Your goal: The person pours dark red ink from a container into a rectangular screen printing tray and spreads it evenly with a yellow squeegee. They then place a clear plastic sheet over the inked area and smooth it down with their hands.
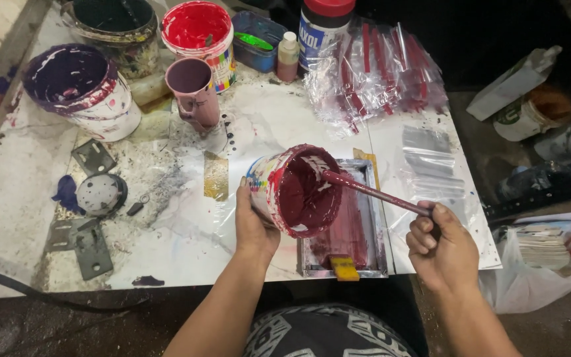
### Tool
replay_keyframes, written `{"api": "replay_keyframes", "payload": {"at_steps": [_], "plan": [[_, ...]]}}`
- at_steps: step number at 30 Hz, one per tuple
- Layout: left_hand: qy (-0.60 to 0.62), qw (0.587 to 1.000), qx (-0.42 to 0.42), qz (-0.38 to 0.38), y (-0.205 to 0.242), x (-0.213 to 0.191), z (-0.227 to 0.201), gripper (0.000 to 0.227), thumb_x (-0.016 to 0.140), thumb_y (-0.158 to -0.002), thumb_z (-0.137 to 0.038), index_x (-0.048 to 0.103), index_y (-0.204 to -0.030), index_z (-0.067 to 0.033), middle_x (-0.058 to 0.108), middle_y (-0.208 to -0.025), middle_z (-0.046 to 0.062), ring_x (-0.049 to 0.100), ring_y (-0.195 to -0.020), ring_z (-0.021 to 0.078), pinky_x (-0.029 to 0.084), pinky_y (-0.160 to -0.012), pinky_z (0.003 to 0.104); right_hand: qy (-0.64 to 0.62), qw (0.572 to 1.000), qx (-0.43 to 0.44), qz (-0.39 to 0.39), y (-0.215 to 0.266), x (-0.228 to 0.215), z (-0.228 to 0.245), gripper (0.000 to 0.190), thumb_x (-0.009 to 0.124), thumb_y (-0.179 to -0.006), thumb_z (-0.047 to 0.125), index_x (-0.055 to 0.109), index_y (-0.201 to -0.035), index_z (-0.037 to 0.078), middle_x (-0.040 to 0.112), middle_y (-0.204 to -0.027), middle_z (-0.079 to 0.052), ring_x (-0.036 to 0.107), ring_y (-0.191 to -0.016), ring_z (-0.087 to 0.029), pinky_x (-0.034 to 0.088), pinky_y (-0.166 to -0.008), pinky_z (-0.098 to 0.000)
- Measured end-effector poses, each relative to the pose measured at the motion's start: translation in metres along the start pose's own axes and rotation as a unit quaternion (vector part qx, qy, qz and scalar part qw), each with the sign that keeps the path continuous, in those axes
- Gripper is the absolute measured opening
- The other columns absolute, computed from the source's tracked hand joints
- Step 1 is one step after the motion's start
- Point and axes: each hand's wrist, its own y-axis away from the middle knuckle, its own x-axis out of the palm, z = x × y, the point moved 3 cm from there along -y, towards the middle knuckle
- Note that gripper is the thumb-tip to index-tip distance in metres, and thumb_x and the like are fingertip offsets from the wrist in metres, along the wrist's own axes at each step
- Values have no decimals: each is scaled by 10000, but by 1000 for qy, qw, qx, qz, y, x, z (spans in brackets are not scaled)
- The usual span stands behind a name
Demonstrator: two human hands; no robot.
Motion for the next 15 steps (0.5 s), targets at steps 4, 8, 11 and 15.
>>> {"api": "replay_keyframes", "payload": {"at_steps": [4,8,11,15], "plan": [[15,999,26,27,-7,-7,4,586,644,-904,-530,599,-1309,-109,676,-1205,131,663,-1083,280,583,-900,389,21,998,-53,9,-7,-9,1,176,536,-1029,202,682,-1065,109,385,-655,32,324,-447,-44,252,-417,-169],[1,998,45,33,-7,-13,-6,569,578,-940,-537,591,-1320,-114,673,-1208,142,651,-1114,297,573,-946,416,19,998,-65,5,-11,-16,10,162,579,-1017,245,699,-1050,142,398,-660,46,342,-457,-29,271,-433,-154],[-20,996,79,43,-14,-23,-18,568,524,-956,-541,583,-1334,-121,668,-1216,145,649,-1142,311,570,-982,438,33,996,-84,-12,-15,-29,9,160,575,-1022,236,704,-1053,146,406,-655,37,346,-455,-38,281,-443,-160],[-1,993,111,38,-7,-22,-30,549,509,-942,-506,587,-1324,-119,667,-1202,131,652,-1114,302,579,-959,421,85,989,-105,-58,-25,-42,-6,182,505,-1047,160,684,-1052,129,395,-637,15,333,-431,-75,276,-424,-201]]}}
